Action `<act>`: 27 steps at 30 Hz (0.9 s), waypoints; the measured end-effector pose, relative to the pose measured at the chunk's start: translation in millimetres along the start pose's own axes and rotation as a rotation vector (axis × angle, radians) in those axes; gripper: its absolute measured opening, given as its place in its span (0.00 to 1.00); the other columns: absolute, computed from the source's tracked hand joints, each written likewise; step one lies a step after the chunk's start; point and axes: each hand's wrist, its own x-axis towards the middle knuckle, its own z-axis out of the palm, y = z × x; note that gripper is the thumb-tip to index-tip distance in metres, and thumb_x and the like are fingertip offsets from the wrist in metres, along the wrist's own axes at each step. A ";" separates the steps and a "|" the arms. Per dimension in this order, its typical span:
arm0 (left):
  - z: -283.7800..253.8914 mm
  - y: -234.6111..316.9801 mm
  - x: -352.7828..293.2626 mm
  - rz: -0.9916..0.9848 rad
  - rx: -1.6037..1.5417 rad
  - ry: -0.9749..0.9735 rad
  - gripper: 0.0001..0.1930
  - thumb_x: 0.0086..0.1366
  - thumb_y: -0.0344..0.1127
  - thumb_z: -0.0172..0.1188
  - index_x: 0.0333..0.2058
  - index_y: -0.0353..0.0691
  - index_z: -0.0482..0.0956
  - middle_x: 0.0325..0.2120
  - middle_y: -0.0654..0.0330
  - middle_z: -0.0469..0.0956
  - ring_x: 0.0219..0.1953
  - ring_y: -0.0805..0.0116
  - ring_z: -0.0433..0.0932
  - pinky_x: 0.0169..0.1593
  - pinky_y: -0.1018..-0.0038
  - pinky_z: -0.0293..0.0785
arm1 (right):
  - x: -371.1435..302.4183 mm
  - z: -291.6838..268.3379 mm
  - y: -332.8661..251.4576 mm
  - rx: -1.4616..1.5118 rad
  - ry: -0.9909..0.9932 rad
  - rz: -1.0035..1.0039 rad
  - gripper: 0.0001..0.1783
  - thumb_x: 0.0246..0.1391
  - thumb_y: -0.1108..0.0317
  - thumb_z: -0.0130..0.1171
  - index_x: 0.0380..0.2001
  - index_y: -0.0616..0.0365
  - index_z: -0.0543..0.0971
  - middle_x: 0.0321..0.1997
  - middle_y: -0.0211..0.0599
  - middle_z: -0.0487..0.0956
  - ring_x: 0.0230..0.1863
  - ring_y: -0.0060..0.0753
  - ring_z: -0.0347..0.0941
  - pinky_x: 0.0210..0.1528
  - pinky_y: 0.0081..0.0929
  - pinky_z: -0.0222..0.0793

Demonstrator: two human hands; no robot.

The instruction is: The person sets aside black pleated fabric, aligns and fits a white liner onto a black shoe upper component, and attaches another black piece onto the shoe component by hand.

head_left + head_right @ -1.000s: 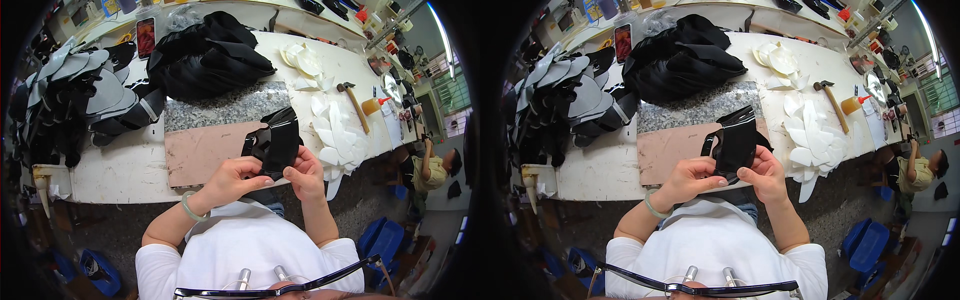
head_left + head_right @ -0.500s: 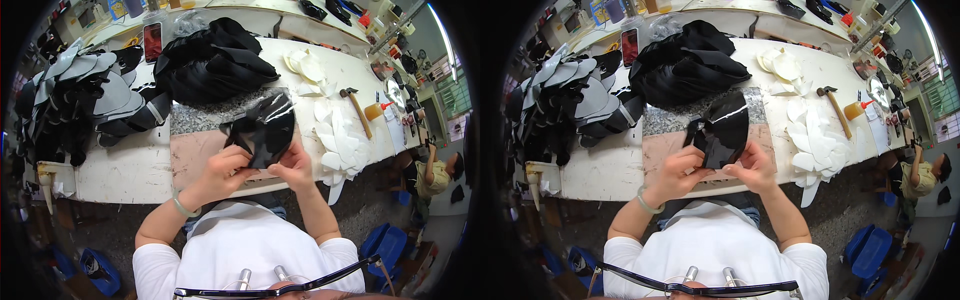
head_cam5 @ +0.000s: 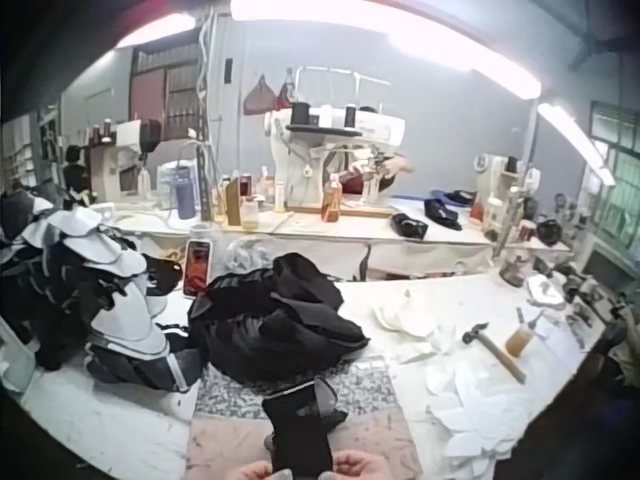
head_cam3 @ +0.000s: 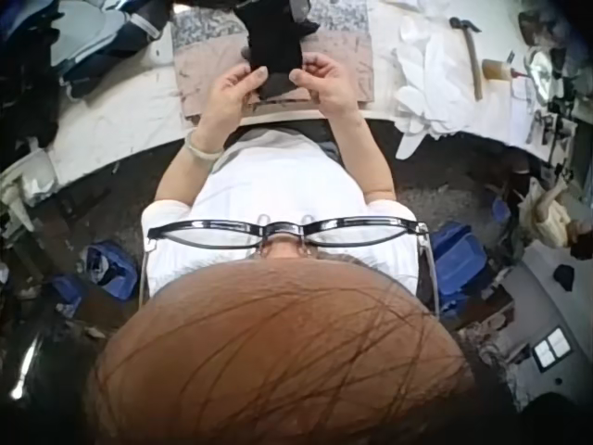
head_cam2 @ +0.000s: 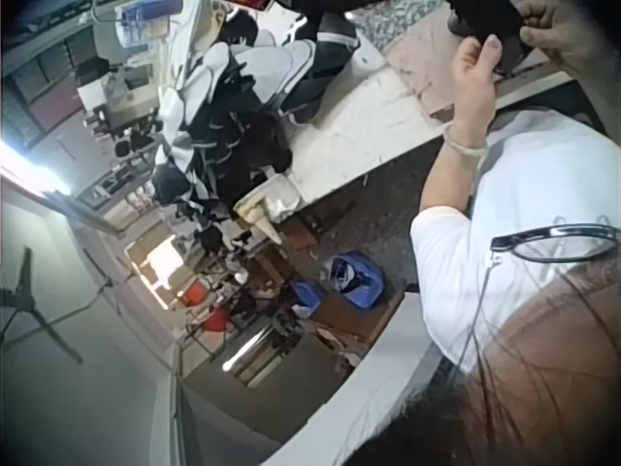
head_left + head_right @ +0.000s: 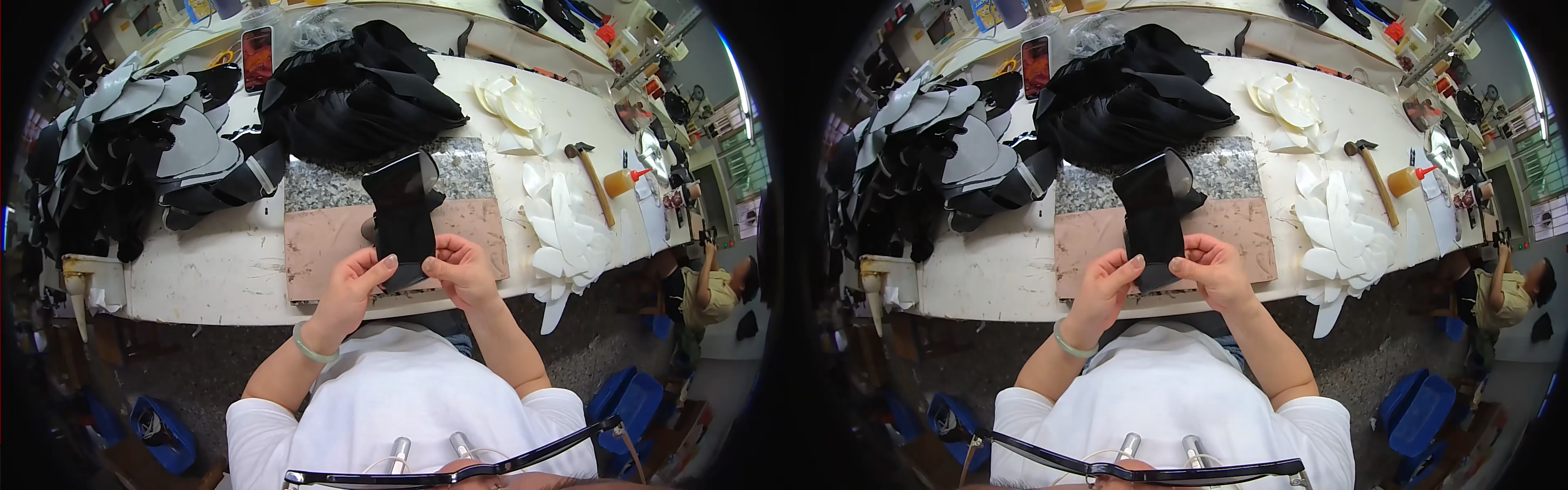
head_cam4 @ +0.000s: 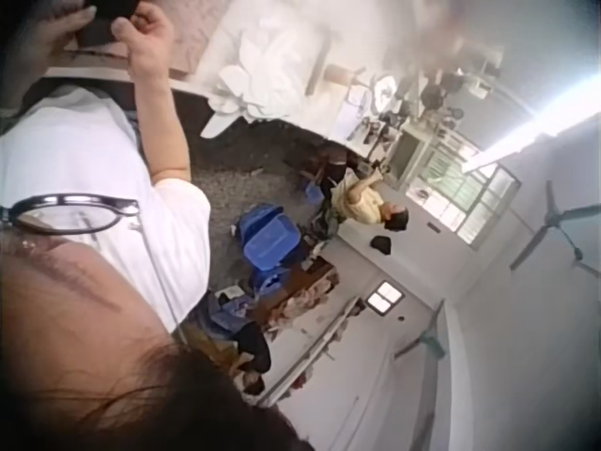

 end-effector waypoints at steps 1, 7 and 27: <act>1.1 3.4 0.6 0.000 0.001 0.002 0.08 0.64 0.34 0.58 0.37 0.35 0.77 0.31 0.66 0.78 0.30 0.84 0.72 0.35 0.85 0.67 | 2.3 6.1 -4.7 -0.065 0.013 -0.040 0.18 0.49 0.80 0.61 0.45 0.69 0.74 0.40 0.40 0.79 0.39 0.24 0.76 0.42 0.18 0.73; 12.3 17.8 -3.5 0.017 0.034 0.066 0.13 0.67 0.39 0.55 0.42 0.35 0.76 0.34 0.64 0.78 0.32 0.82 0.74 0.37 0.84 0.70 | 1.4 32.3 -11.3 -0.202 0.051 -0.062 0.17 0.51 0.78 0.61 0.45 0.70 0.74 0.40 0.39 0.80 0.38 0.23 0.77 0.42 0.18 0.73; 10.8 29.9 -18.0 0.254 0.107 -0.049 0.13 0.66 0.34 0.56 0.45 0.32 0.74 0.39 0.62 0.77 0.39 0.78 0.73 0.45 0.81 0.68 | -11.0 28.1 -14.5 -1.163 -0.061 -0.774 0.11 0.40 0.79 0.66 0.31 0.60 0.77 0.27 0.41 0.77 0.27 0.40 0.73 0.28 0.29 0.68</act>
